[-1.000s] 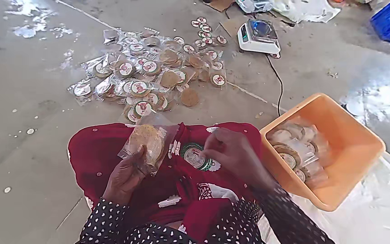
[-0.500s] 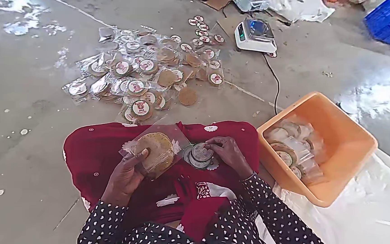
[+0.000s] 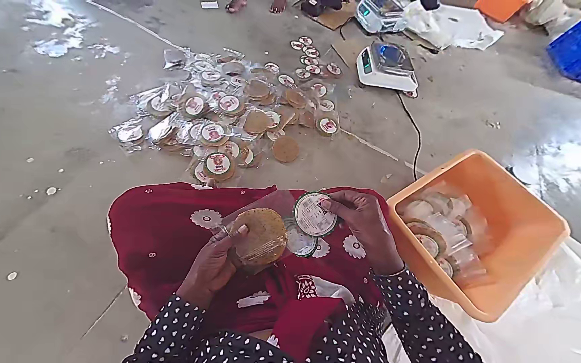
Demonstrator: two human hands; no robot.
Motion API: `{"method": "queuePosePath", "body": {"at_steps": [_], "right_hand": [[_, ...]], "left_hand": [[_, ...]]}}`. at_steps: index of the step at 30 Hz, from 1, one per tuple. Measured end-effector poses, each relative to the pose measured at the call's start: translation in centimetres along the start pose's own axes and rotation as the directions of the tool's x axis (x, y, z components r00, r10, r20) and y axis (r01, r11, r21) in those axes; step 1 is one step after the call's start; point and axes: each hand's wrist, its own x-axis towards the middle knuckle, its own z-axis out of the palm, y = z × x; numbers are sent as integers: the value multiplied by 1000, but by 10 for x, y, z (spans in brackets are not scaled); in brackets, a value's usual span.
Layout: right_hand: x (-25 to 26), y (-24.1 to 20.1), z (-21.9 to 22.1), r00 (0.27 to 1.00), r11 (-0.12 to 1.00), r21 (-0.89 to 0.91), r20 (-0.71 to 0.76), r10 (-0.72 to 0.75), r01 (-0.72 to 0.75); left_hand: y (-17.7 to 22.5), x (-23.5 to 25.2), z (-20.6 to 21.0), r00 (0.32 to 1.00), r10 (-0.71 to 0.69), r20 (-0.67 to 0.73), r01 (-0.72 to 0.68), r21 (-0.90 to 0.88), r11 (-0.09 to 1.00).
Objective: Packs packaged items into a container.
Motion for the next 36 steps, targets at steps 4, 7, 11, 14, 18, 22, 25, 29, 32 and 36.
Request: {"method": "queuePosePath", "body": {"at_steps": [4, 7, 11, 14, 18, 22, 25, 29, 32, 36], "right_hand": [[0, -6, 11, 990, 988, 136, 125, 60, -77], [1, -10, 22, 967, 976, 156, 229, 114, -152], [-2, -10, 34, 938, 991, 77, 337, 76, -107], [-2, -14, 30, 953, 998, 40, 301, 26, -40], [-4, -9, 32, 927, 1000, 13, 375, 11, -17], [-15, -10, 37, 849, 970, -153, 522, -83, 188], [-22, -13, 33, 849, 919, -265, 514, -122, 293], [-26, -16, 21, 935, 976, -139, 334, -116, 170], [-29, -10, 17, 924, 987, -107, 374, -75, 123], [-36, -7, 23, 877, 957, -222, 478, -60, 186]], "left_hand": [[-3, -1, 0, 1000, -4, 23, 4, 14, 1000], [-4, -3, 3, 999, -12, 42, 11, 23, 1000], [-6, -2, 2, 996, -31, 81, 29, 33, 999], [-7, -2, -1, 995, -32, 95, 29, 35, 999], [-9, -3, 1, 993, -50, 106, 48, 25, 999], [-13, -3, 6, 994, -24, 111, 20, 35, 999], [-14, -2, 3, 990, -28, 135, 21, 49, 999], [-15, -2, 4, 992, -43, 119, 40, 26, 999], [-18, 1, 5, 993, -53, 101, 50, 30, 998], [-22, 2, 5, 989, -70, 130, 61, 73, 995]]}}
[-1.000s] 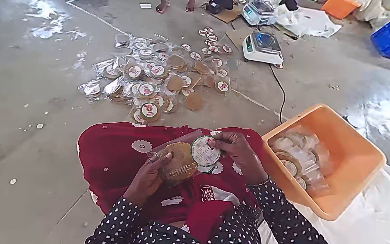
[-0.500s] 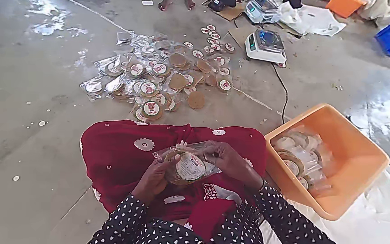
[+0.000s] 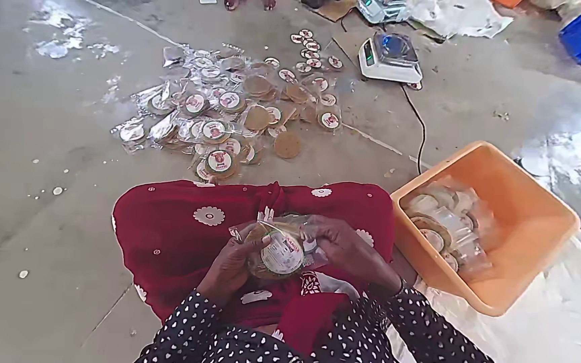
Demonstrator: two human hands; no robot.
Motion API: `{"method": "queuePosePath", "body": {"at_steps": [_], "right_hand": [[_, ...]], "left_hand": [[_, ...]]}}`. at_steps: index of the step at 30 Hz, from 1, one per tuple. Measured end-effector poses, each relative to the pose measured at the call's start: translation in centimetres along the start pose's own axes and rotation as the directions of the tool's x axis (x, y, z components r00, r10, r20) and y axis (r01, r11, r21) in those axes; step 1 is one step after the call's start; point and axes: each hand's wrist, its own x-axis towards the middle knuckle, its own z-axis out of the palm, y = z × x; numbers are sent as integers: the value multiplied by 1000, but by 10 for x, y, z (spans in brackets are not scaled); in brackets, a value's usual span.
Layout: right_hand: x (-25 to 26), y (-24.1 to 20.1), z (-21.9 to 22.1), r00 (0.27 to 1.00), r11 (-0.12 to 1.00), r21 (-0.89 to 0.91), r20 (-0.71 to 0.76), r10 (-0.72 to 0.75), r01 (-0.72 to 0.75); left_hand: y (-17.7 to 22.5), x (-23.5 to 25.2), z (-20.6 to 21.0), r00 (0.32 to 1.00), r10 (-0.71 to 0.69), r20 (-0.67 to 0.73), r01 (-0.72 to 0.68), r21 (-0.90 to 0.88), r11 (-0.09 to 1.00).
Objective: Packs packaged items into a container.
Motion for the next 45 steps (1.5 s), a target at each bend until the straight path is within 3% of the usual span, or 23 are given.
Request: {"method": "queuePosePath", "body": {"at_steps": [3, 8, 11, 14, 17, 19, 23, 26, 29, 31, 34, 38, 40, 42, 45], "right_hand": [[-2, -7, -1, 1000, 998, -64, 14, -15, 16], [-2, -12, -5, 985, 984, 172, -174, -17, 48], [-4, -11, -11, 943, 994, 25, -317, -96, 110], [-27, -29, -56, 815, 981, -144, -548, -187, 128], [-64, -32, -117, 646, 897, -442, -679, -350, 21], [-89, -18, -156, 595, 835, -534, -717, -364, -132], [-139, 35, -205, 599, 745, -514, -777, -194, -425], [-171, 77, -206, 595, 647, -444, -803, 19, -620], [-185, 109, -191, 644, 556, -445, -729, 230, -702], [-183, 120, -187, 666, 589, -431, -698, 262, -684], [-144, 104, -188, 661, 704, -364, -724, 198, -610], [-9, 78, -176, 759, 859, -353, -648, 62, -371], [79, 82, -156, 834, 927, -258, -543, 95, -273], [163, 118, -136, 907, 945, -227, -401, 128, -234], [258, 158, -111, 916, 900, -221, -231, 327, -377]], "left_hand": [[-4, -2, -2, 1000, -6, -7, 7, 51, 999], [-6, 0, 0, 995, 9, -100, -4, 44, 999], [-11, 1, 7, 1000, 26, 11, -27, 58, 998], [-10, 13, 1, 944, 18, 329, -39, 57, 998], [-6, 18, -5, 954, -37, 296, 12, 88, 996], [-5, 20, -10, 965, -68, 254, 43, 100, 994], [-1, 25, -10, 976, -71, 205, 53, 96, 994], [1, 28, -7, 990, -20, 138, 6, 101, 995], [11, 31, -7, 999, 49, 24, -51, 135, 990], [23, 36, -9, 998, 63, -14, -60, 154, 986], [43, 47, -15, 997, 77, -16, -74, 163, 984], [64, 70, -29, 995, 96, -32, -92, 118, 989], [63, 85, -40, 993, 105, -53, -100, 90, 991], [60, 97, -50, 991, 96, -93, -92, 43, 995], [59, 107, -54, 996, 74, -54, -73, 26, 997]]}}
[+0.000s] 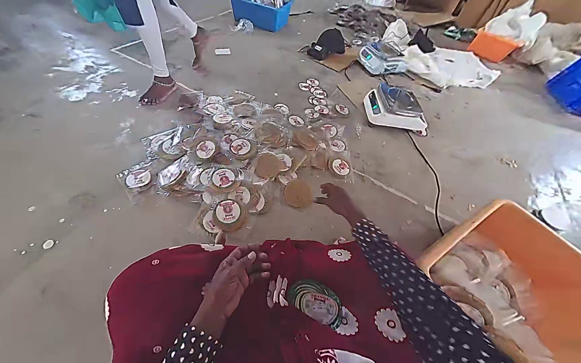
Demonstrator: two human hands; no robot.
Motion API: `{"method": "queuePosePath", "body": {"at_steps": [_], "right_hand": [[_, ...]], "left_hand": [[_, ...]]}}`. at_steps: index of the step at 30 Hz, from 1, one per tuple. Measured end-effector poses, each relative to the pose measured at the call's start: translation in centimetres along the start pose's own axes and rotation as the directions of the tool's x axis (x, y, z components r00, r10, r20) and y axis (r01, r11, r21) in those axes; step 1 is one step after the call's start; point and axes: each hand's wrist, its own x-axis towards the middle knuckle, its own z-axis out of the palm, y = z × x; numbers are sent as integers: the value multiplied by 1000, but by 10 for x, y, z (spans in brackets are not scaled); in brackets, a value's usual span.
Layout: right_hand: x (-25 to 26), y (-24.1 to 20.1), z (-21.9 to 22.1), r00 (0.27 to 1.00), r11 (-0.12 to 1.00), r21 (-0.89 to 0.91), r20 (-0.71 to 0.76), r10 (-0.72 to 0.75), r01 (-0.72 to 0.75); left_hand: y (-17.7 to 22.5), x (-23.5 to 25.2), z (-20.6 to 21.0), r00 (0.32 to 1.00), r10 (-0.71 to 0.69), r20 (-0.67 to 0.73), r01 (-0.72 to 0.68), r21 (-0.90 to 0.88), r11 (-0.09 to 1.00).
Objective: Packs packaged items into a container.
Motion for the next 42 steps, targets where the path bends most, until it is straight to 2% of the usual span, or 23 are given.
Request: {"method": "queuePosePath", "body": {"at_steps": [4, 8, 13, 18, 21, 23, 25, 29, 31, 32, 35, 37, 39, 42], "right_hand": [[69, 3, 43, 991, 977, -166, -40, 128, -133], [88, -9, 62, 979, 909, -363, -57, 196, -203], [82, -1, 62, 955, 922, -254, -12, 298, -291], [61, 9, 55, 968, 967, -59, -59, 245, -249], [33, -12, 32, 978, 972, 137, -58, 199, -190], [5, -33, 12, 998, 964, 258, 6, 69, -69], [-34, -56, -5, 987, 938, 338, 111, -118, 74], [-124, -100, -14, 846, 896, 319, 339, -411, 308], [-155, -112, -9, 800, 869, 313, 358, -482, 383], [-166, -113, -5, 807, 850, 345, 308, -503, 398], [-193, -104, -7, 894, 813, 400, -40, -447, 424], [-209, -88, -14, 922, 876, 300, -219, -321, 376], [-227, -63, -8, 953, 942, 193, -191, -237, 273], [-249, -35, 28, 993, 992, 39, 6, -117, 117]], "left_hand": [[-3, 12, 0, 999, -29, 21, 29, 13, 1000], [-2, 17, 5, 999, -48, -6, 48, 36, 998], [-1, 20, 9, 998, -59, -35, 62, 79, 995], [-3, 18, 9, 999, -27, -30, 30, 110, 993], [-4, 15, 9, 999, 14, -50, -9, 104, 994], [-6, 15, 7, 996, 63, -68, -57, 95, 994], [-6, 14, 6, 994, 108, -34, -104, 116, 988], [-6, -5, 5, 972, 124, 202, -157, 156, 975], [-9, -23, 17, 975, 75, 210, -107, 145, 984], [-14, -34, 24, 982, 49, 184, -75, 137, 988], [-37, -58, 26, 993, -21, 115, 18, 26, 999], [-47, -70, 14, 999, -13, 31, 16, -104, 994], [-46, -81, 7, 998, 37, -60, -49, -213, 976], [-39, -86, -3, 995, 97, -36, -103, -332, 937]]}}
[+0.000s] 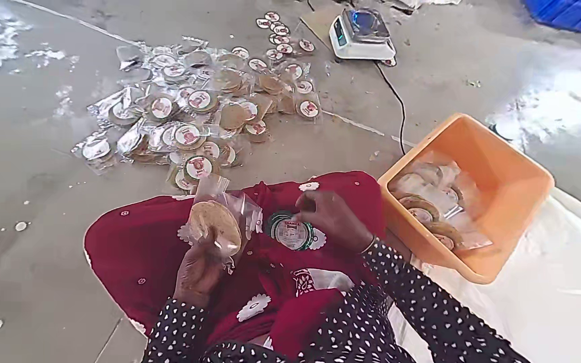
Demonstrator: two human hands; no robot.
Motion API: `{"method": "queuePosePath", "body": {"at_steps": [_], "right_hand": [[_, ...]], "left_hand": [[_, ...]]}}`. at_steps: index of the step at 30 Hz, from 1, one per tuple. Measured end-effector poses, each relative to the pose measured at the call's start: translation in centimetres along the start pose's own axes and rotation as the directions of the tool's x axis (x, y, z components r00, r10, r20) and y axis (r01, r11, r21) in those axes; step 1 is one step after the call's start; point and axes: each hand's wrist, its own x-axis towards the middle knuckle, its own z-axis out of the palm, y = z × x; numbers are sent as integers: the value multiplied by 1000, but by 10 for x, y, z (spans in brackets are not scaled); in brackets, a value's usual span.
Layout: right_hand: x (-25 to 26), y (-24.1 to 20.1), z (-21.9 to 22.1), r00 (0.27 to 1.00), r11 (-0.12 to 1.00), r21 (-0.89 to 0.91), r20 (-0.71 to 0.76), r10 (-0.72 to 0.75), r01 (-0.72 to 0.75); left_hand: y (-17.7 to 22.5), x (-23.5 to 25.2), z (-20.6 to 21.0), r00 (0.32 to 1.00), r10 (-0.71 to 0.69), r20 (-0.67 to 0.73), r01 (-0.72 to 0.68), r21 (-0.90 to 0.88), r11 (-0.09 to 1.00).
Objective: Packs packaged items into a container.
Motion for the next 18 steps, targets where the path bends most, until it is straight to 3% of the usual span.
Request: {"method": "queuePosePath", "body": {"at_steps": [3, 8, 12, 18], "right_hand": [[-10, 14, 25, 996, 992, -99, 16, 82, -80], [-27, 26, 13, 989, 967, 232, -78, 124, -103], [-37, 34, 5, 987, 944, 324, -122, 107, -62], [-37, 15, -6, 931, 865, 501, -323, 168, 17]], "left_hand": [[1, -2, 1, 1000, 13, -21, -11, 83, 997], [-3, -1, -4, 996, 55, -74, -35, 245, 969], [-7, 1, -2, 998, 19, -62, -3, 247, 969], [-11, 1, 2, 997, -53, -49, 64, 247, 967]]}}
